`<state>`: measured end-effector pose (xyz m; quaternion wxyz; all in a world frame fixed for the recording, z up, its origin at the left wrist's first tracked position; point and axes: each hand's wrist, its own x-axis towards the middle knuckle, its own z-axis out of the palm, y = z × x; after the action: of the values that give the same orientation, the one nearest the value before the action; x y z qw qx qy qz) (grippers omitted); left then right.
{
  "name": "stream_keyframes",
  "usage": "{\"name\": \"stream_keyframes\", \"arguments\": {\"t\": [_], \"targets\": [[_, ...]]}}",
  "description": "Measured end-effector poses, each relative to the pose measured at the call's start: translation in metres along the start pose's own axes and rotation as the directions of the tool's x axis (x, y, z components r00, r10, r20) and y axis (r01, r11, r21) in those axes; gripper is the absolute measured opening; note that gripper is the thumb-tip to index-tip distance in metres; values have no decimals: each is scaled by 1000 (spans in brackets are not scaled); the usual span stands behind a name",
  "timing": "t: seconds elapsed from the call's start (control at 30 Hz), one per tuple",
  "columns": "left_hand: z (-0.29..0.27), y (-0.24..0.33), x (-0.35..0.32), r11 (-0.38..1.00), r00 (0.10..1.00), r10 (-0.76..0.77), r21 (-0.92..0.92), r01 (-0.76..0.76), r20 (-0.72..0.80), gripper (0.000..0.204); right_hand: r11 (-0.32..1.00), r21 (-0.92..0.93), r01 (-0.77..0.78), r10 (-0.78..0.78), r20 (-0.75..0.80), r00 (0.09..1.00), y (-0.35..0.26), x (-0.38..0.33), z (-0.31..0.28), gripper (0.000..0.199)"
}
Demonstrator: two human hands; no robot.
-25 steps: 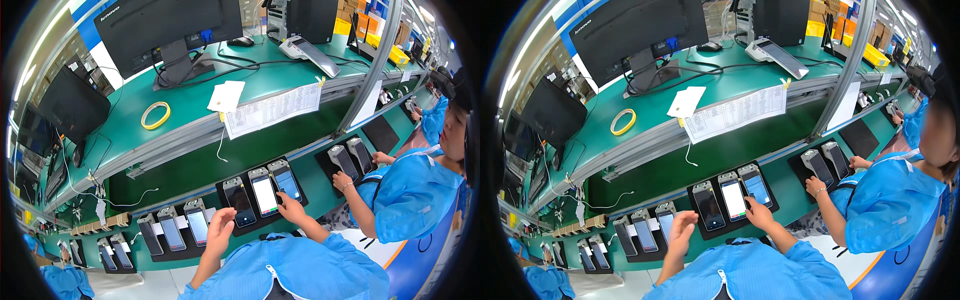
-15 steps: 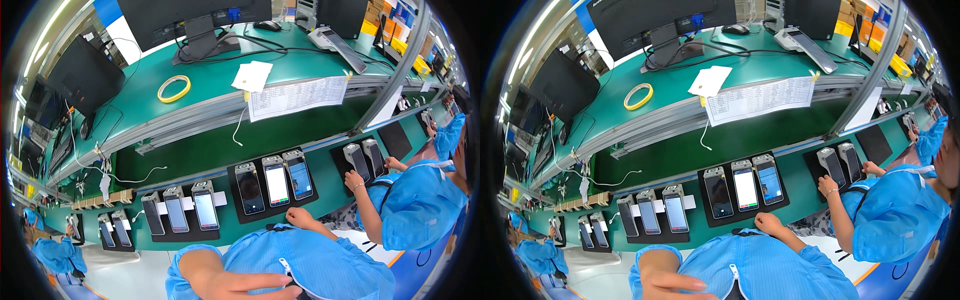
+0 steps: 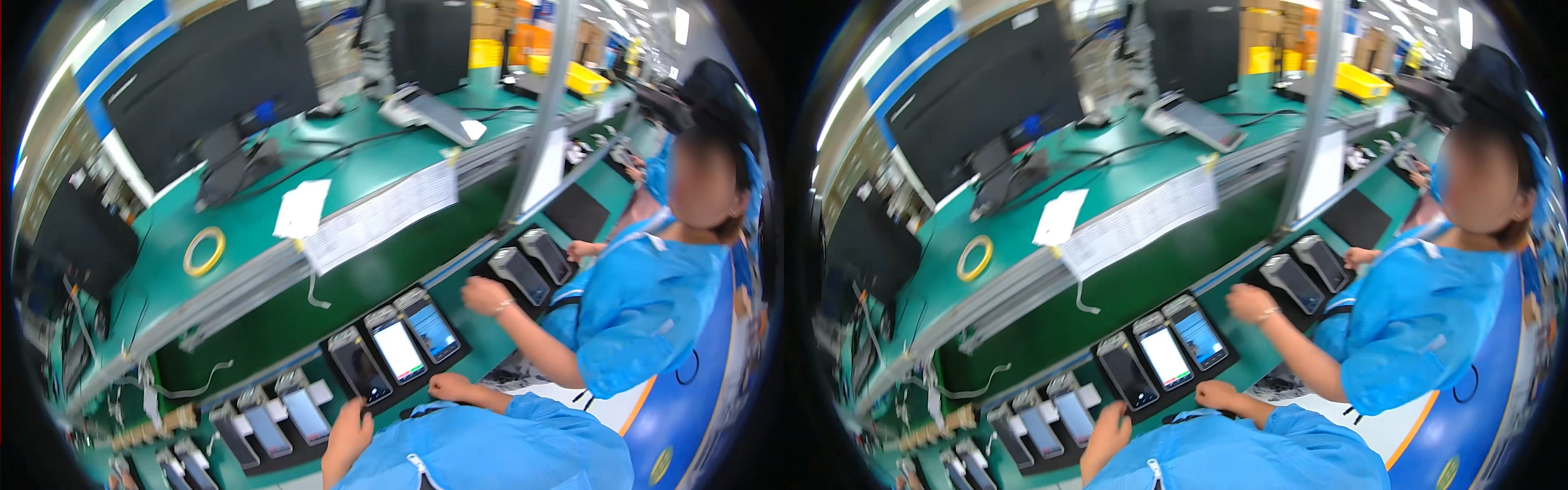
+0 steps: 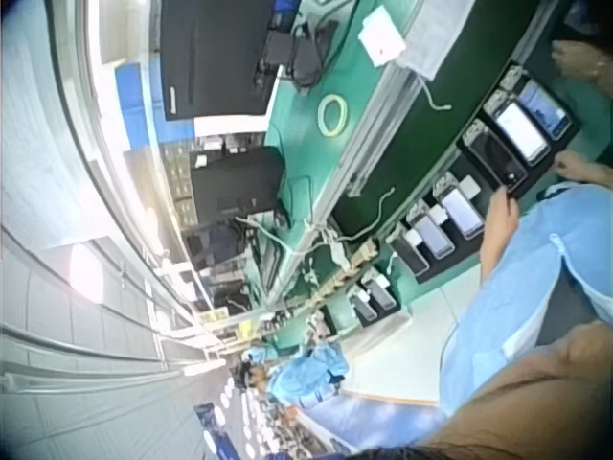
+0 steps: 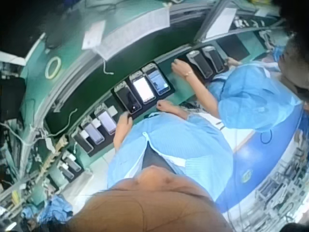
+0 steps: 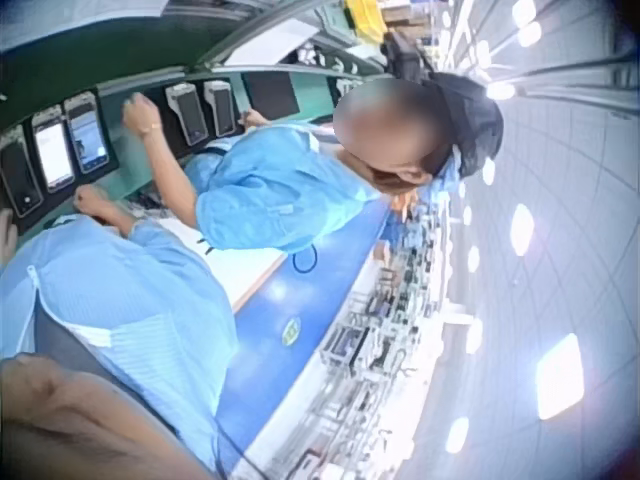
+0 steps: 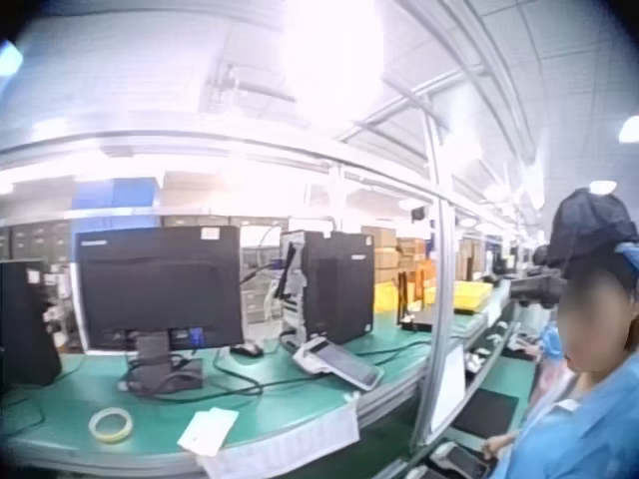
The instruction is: The person interacts with and tests multiple industrial handheld electronics terminals on a production line by hand.
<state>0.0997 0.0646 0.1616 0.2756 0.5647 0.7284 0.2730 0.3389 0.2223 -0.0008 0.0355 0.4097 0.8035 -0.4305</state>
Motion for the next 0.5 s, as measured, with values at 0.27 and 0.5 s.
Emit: {"name": "stream_keyframes", "arguments": {"t": [0.27, 0.5], "targets": [[31, -78, -29, 961, 893, -240, 222, 164, 380, 35, 145, -815, 561, -886, 146, 441, -162, 109, -39, 14], [63, -74, -24, 955, 870, -238, 269, 128, 432, 28, -566, -676, 473, -790, 608, -77, -215, 130, 64, 27]]}}
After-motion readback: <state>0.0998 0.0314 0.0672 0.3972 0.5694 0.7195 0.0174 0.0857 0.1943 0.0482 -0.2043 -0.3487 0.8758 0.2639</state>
